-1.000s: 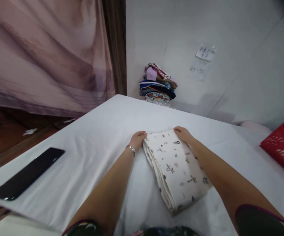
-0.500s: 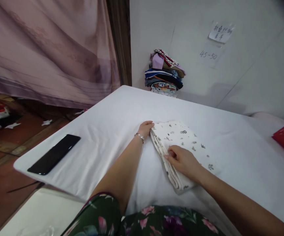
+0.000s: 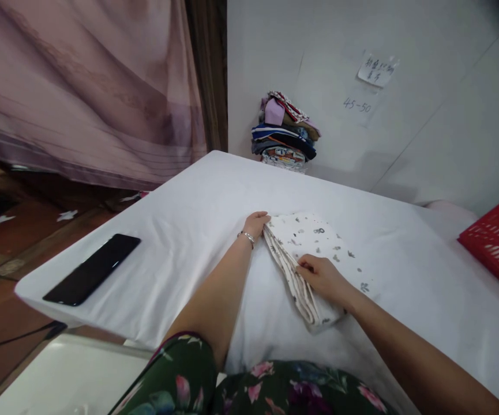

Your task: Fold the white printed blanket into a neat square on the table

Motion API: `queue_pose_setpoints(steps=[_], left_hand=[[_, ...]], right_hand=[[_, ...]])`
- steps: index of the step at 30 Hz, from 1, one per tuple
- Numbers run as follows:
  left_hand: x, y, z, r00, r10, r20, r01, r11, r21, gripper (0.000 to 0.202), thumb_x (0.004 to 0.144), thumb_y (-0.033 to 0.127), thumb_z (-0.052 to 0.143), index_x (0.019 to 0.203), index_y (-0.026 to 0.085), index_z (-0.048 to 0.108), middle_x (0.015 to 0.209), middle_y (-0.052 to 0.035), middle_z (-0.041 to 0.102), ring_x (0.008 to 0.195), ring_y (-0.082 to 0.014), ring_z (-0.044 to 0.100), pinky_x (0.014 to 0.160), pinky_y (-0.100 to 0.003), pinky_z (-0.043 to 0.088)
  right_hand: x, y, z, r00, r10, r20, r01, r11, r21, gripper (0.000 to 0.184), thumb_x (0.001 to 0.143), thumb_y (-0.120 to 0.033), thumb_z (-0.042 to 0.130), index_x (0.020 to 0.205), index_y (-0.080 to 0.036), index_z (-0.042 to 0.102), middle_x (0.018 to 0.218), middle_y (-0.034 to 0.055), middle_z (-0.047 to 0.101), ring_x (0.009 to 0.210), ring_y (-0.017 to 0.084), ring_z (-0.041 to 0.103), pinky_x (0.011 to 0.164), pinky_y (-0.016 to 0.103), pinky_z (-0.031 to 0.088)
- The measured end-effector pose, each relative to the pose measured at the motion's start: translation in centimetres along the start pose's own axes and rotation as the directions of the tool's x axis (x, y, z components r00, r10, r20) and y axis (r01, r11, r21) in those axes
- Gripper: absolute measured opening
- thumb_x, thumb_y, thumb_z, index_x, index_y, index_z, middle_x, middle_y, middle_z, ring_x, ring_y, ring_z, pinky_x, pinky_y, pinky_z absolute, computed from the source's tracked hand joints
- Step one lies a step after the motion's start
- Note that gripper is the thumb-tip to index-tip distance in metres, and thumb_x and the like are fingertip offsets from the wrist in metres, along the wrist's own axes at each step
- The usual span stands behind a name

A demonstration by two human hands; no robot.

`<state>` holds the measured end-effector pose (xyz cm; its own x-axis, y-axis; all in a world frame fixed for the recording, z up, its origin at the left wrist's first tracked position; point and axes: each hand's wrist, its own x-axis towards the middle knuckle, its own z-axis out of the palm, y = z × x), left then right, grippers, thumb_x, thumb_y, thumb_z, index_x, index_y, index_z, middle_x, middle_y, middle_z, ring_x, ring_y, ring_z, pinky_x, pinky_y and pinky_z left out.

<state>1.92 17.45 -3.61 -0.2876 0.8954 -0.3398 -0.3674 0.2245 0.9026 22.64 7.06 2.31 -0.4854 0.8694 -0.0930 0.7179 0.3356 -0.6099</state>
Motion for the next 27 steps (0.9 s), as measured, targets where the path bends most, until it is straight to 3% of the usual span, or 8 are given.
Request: queue_pose_setpoints(steps=[6,12,18,22,27], left_hand=[[0.0,0.0,0.1,1.000,0.008,-0.005,-0.008,1.000,0.000,0.029,0.059,0.017,0.072,0.087,0.015,0.064,0.065,0.0000,0.058,0.055,-0.0107,0.050,0.054,-0.024,0.039],[0.0,0.1,0.1,1.000,0.008,-0.010,-0.008,1.000,0.009,0.029,0.059,0.017,0.072,0.087,0.016,0.065,0.066,-0.0005,0.059,0.056,-0.0105,0.050,0.052,-0.022,0.038],[-0.1,0.2,0.2,1.000,0.005,-0.005,-0.005,1.000,0.021,0.031,0.061,0.017,0.071,0.091,0.015,0.064,0.071,-0.0019,0.061,0.058,-0.0110,0.051,0.054,-0.023,0.040],[0.0,0.1,0.2,1.000,0.013,0.000,-0.013,1.000,0.028,0.030,0.061,0.019,0.071,0.089,0.016,0.064,0.071,-0.0011,0.060,0.059,-0.0102,0.051,0.055,-0.022,0.039],[0.2,0.0,0.1,1.000,0.019,0.010,-0.020,0.999,0.035,0.031,0.059,0.021,0.073,0.088,0.017,0.064,0.072,-0.0004,0.061,0.061,-0.0106,0.052,0.058,-0.023,0.040]], right_hand=[[0.0,-0.4,0.6,0.999,0.030,-0.034,-0.031,0.999,-0.018,0.013,0.079,-0.029,0.046,0.071,-0.023,0.053,0.057,-0.0037,0.055,0.054,0.013,0.050,0.052,0.024,0.034],[-0.4,-0.8,0.9,0.993,0.033,-0.112,-0.033,0.999,-0.003,0.012,0.079,-0.026,0.043,0.088,-0.025,0.050,0.057,-0.0053,0.055,0.052,0.014,0.049,0.051,0.024,0.032],[-0.6,-1.1,-0.1,0.990,-0.026,-0.139,0.012,0.995,-0.101,0.018,0.084,-0.027,0.038,0.097,-0.025,0.050,0.056,-0.0052,0.052,0.050,0.014,0.047,0.052,0.024,0.030],[-0.6,-1.5,-0.6,0.994,-0.108,-0.020,0.099,0.959,-0.264,0.020,0.084,-0.023,0.038,0.090,-0.024,0.058,0.075,-0.0002,0.061,0.071,0.015,0.054,0.062,0.024,0.032],[-0.5,-2.4,-0.1,0.998,-0.008,0.061,0.035,0.887,-0.459,0.022,0.086,-0.021,0.037,0.086,-0.020,0.059,0.085,0.0031,0.063,0.079,0.015,0.056,0.065,0.024,0.031]])
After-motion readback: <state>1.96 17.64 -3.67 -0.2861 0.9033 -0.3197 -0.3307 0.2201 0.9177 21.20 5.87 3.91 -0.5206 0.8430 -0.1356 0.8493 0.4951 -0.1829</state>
